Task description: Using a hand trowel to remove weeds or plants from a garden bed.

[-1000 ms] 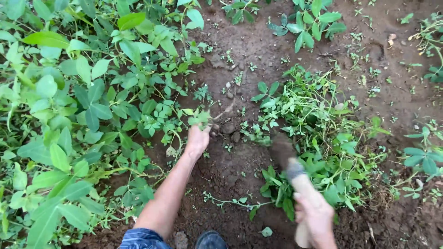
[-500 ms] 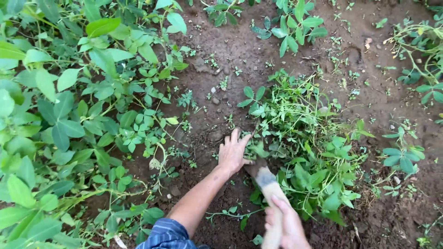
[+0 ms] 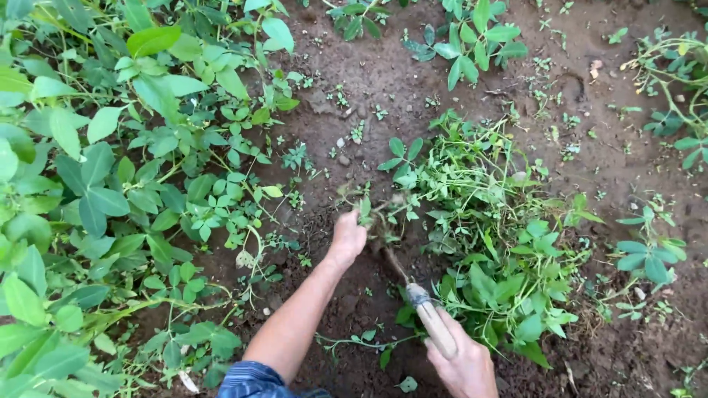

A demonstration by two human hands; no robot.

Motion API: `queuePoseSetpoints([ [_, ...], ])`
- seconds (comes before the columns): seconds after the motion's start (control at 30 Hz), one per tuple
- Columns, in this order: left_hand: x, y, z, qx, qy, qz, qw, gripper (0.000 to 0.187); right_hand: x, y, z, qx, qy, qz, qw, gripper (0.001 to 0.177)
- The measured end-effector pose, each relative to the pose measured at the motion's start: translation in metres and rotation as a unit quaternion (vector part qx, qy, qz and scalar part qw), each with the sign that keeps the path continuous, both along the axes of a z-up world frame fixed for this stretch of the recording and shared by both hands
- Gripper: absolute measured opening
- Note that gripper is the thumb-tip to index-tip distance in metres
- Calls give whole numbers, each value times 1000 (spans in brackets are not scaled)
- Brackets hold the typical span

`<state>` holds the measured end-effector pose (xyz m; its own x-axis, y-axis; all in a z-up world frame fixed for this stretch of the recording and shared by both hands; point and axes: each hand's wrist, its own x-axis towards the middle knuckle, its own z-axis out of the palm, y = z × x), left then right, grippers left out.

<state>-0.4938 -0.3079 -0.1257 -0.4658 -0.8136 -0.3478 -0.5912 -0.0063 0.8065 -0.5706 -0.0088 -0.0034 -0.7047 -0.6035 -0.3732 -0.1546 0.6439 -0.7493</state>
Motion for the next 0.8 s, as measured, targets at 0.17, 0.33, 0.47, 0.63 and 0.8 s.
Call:
queuePoseSetpoints([
  [0.17,29,-73,15,185,230,142,945,23,-30,42,-24,47,-404,-294,865,39],
  [0.33,15,-84,16,-28,86,43,995,22,-26,19,-12,40,-494,-306,813,34],
  [0.47,-10,-56,68,-41,9,-73,996,31,-6,-35,-25,-65,-536,-260,800,37],
  [0.63,-8,-44,31,-483,-101,-179,851,53,6,-136,-36,-59,-509,-265,817,35],
  [0.8,2,-82,-23,-279,-101,0,955,40,-12,-127,18,20,-167,-49,985,44],
])
